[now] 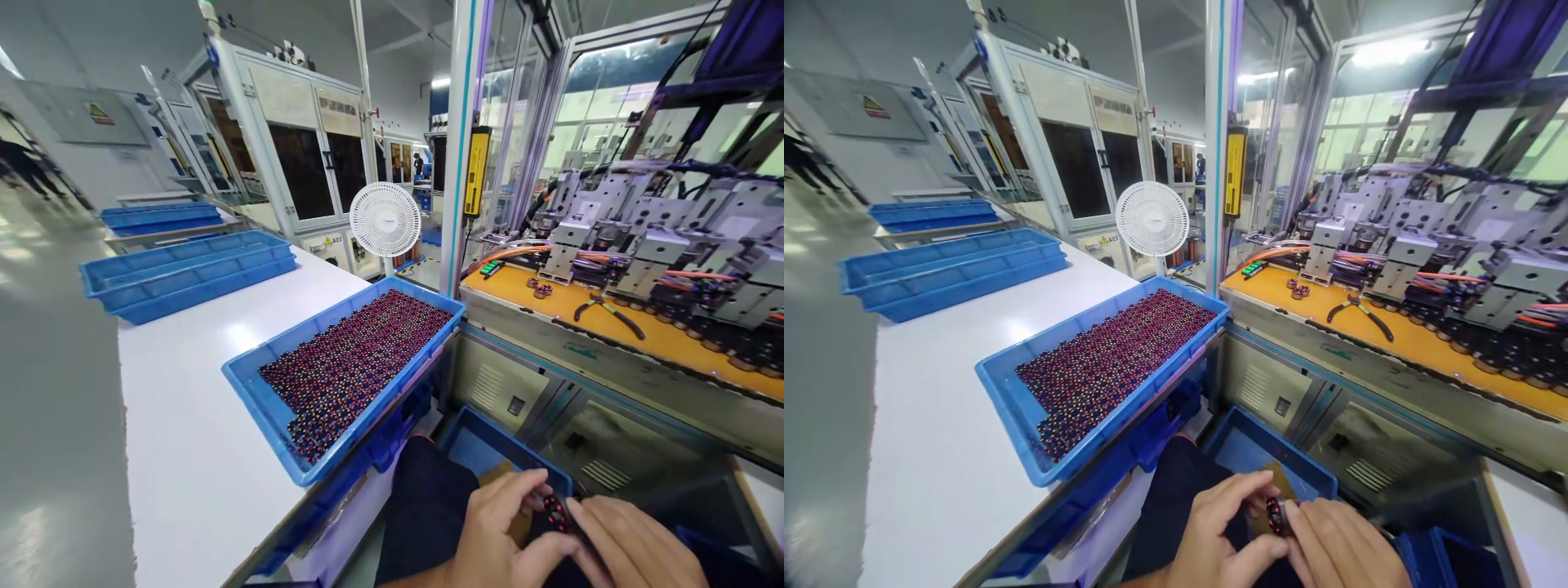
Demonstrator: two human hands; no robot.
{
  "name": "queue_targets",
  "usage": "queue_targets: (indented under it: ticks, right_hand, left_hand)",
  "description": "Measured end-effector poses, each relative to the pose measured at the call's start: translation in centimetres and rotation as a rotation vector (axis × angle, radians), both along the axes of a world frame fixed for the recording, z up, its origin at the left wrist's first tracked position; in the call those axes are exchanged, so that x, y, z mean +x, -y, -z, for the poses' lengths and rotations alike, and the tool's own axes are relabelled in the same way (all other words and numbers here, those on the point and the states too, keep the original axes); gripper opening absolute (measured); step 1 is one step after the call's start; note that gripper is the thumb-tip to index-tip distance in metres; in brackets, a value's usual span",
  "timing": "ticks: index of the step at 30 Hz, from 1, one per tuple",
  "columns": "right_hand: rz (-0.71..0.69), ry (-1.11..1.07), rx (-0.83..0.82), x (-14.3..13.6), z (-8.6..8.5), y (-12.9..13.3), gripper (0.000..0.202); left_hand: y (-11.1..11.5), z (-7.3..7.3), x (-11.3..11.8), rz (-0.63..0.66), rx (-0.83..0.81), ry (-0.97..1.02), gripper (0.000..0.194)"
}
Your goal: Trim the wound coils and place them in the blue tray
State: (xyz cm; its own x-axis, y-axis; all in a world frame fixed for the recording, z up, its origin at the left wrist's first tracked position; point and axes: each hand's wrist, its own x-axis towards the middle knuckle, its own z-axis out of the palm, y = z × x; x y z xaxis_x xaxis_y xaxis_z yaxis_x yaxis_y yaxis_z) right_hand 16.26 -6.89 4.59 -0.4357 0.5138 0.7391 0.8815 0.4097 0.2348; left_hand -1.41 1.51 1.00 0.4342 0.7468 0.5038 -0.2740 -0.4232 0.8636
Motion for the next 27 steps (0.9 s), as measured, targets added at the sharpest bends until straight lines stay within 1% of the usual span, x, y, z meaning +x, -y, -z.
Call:
queue_targets:
  ticks: [2,5,7,9,12,15,17,21,23,25,27]
  right_hand:
    - [0.015,0.023,-0.011,-0.7,-0.1,0.0,0.020]
    - [-0.017,0.026,0.054,-1.7,-0.3,-0.1,0.018]
    - [-0.031,-0.051,0.030,-2.3,-0.9,-0.2,0.019]
    - [-0.032,-0.208,-0.065,-3.0,-1.5,-0.2,0.018]
    - [-0.079,-0.500,-0.257,-3.8,-2.2,-0.3,0.016]
    - [-0.114,-0.744,-0.395,-4.3,-2.4,-0.4,0.006]
    - [-0.135,-0.872,-0.438,-4.5,-2.2,-0.4,0.008]
    - [-0.196,-1.042,-0.501,-4.4,-1.9,-0.5,0.005]
    - [-0.176,-1.085,-0.506,-4.2,-1.8,-0.4,0.004]
    - [-0.136,-1.135,-0.479,-4.0,-1.7,-0.1,0.007]
    - [-0.106,-1.179,-0.446,-3.8,-1.5,0.2,0.008]
  left_hand:
    - [0.0,-0.5,0.0,0.008,-0.023,-0.072,0.048]
    - [-0.2,-1.2,-0.1,0.039,-0.038,-0.119,0.037]
    - [-0.4,-1.7,-0.5,0.059,-0.043,-0.118,0.033]
    - [-0.7,-2.1,-0.9,0.070,-0.009,-0.119,0.029]
    - [-1.0,-2.8,-1.4,0.049,0.154,-0.136,0.029]
    - [-1.1,-3.1,-1.6,0.029,0.322,-0.161,0.032]
    - [-1.1,-3.0,-1.7,0.037,0.361,-0.177,0.031]
    - [-1.2,-2.2,-1.7,0.053,0.337,-0.224,0.032]
    - [-1.3,-1.8,-1.7,0.069,0.310,-0.239,0.035]
    - [-1.2,-1.7,-1.7,0.097,0.237,-0.232,0.037]
    - [-1.1,-1.7,-1.5,0.157,0.096,-0.206,0.037]
